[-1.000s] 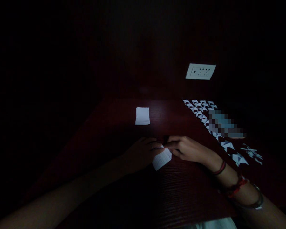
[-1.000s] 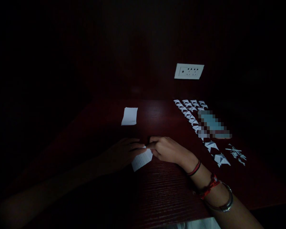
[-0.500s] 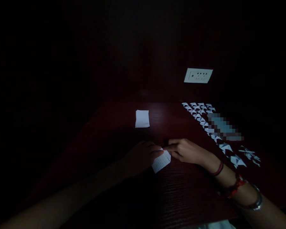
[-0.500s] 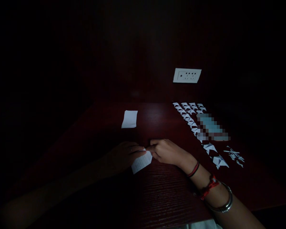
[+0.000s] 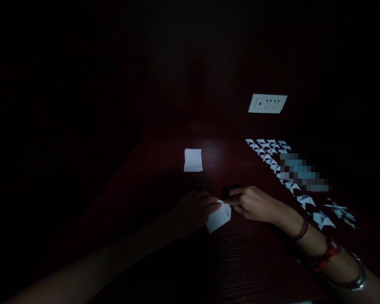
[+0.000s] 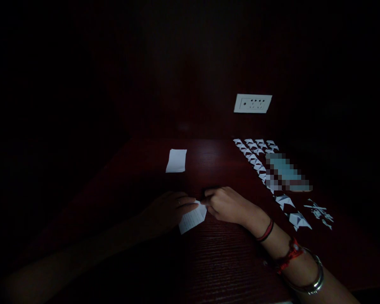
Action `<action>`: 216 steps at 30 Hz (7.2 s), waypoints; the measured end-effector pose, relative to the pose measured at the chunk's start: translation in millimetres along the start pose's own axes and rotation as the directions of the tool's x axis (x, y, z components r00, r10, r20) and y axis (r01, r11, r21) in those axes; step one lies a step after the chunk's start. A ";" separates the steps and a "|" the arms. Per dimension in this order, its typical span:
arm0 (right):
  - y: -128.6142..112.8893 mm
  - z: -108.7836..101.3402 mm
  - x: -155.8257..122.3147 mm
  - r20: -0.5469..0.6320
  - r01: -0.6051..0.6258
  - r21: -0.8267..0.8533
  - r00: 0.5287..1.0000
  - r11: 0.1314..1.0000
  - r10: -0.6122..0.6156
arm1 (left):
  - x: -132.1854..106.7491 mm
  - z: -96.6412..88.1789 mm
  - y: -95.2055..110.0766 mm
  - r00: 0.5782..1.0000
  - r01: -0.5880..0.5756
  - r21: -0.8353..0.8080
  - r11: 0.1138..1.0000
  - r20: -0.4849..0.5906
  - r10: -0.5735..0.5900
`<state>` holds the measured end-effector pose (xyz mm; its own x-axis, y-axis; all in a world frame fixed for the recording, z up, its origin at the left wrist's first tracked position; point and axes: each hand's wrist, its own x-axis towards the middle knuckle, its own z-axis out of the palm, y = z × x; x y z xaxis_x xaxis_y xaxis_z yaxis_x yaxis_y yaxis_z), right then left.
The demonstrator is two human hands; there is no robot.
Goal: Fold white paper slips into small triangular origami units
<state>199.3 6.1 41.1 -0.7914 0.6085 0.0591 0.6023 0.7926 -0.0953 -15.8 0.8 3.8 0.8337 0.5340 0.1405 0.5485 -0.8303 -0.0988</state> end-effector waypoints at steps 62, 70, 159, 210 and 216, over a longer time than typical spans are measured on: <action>-8.2 26.5 -2.1 -0.298 -0.371 0.312 0.836 0.874 0.461 | -1.0 9.0 -3.1 0.972 0.086 -0.323 0.942 -0.182 -0.151; 2.4 30.6 3.2 -0.284 -0.408 0.501 0.756 0.763 0.590 | -1.1 9.2 -5.2 0.977 0.147 -0.329 0.933 -0.100 -0.189; -3.0 28.6 0.3 -0.115 -0.302 0.730 0.831 0.614 0.545 | 0.9 6.2 -1.6 0.983 0.061 -0.420 0.905 -0.131 -0.127; -37.1 14.5 5.9 -0.412 -0.110 0.575 0.817 0.811 0.403 | 1.2 -4.0 8.9 0.812 0.071 -0.474 0.878 -0.483 -0.326; -36.5 12.3 5.2 -0.417 -0.083 0.579 0.825 0.811 0.382 | 0.7 -4.7 12.4 0.772 0.092 -0.461 0.883 -0.527 -0.356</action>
<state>171.9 -20.1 32.7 -0.3787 0.8213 0.4266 0.4940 0.5692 -0.6573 -8.7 -9.9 7.3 0.4145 0.6234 0.6630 0.5315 -0.7572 0.3797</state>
